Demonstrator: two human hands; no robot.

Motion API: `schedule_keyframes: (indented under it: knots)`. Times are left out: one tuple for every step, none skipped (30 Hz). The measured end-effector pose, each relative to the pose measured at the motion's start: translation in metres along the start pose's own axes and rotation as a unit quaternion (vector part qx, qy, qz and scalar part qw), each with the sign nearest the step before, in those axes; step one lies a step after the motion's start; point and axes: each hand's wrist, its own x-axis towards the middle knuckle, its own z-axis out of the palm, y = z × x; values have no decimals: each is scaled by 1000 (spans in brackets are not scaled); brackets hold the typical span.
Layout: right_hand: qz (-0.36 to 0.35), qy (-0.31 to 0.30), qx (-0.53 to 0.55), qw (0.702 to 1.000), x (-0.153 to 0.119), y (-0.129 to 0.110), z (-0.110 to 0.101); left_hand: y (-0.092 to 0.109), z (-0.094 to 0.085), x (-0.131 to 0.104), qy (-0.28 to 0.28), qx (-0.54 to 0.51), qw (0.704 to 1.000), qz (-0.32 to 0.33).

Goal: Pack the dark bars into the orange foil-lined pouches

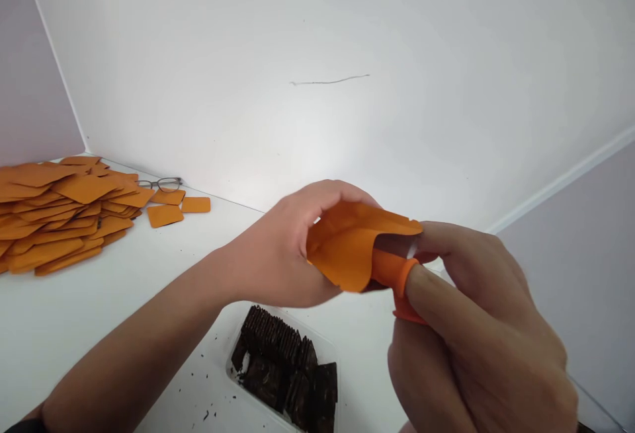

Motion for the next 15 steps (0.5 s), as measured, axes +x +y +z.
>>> schedule_keyframes:
  knots:
    - [-3, -2, 3, 1000, 0, 1, 1, -1, 2, 0, -12, 44, 999, 22]
    - [-9, 0, 0, 1000, 1, 3, 1, -2, 4, 0, -17, 95, 994, 46]
    - [-10, 1, -6, 1000, 2, 4, 3, -3, 7, 0, -14, 144, 987, 73]
    - [-5, 8, -12, 1000, 2, 5, 4, -4, 11, 1, -4, 178, 978, 104]
    - [6, 21, -16, 1000, 3, 5, 4, -5, 15, 1, 12, 192, 973, 130]
    - [20, 36, -13, 999, 3, 3, 5, -6, 19, 2, 28, 182, 972, 147]
    - [34, 53, -3, 998, 2, 1, 5, -6, 23, 2, 40, 151, 976, 152]
    - [45, 67, 10, 997, 1, -1, 6, -5, 27, 2, 46, 107, 982, 148]
    - [57, 77, 19, 995, 0, -4, 6, -4, 31, 1, 51, 60, 988, 136]
    - [67, 81, 23, 994, -2, -6, 7, -2, 33, 0, 54, 19, 991, 122]
    - [75, 77, 27, 994, -5, -7, 8, 0, 35, -1, 57, -13, 992, 112]
    - [83, 88, 27, 992, -8, -6, 10, 3, 36, -2, 60, -34, 992, 110]
    - [85, 115, 21, 990, -10, -5, 11, 5, 37, -4, 62, -45, 991, 112]
    - [78, 149, 12, 986, -13, -2, 12, 7, 37, -5, 63, -48, 990, 115]
    - [74, 210, -8, 975, -15, 1, 11, 8, 37, -5, 62, -49, 990, 113]
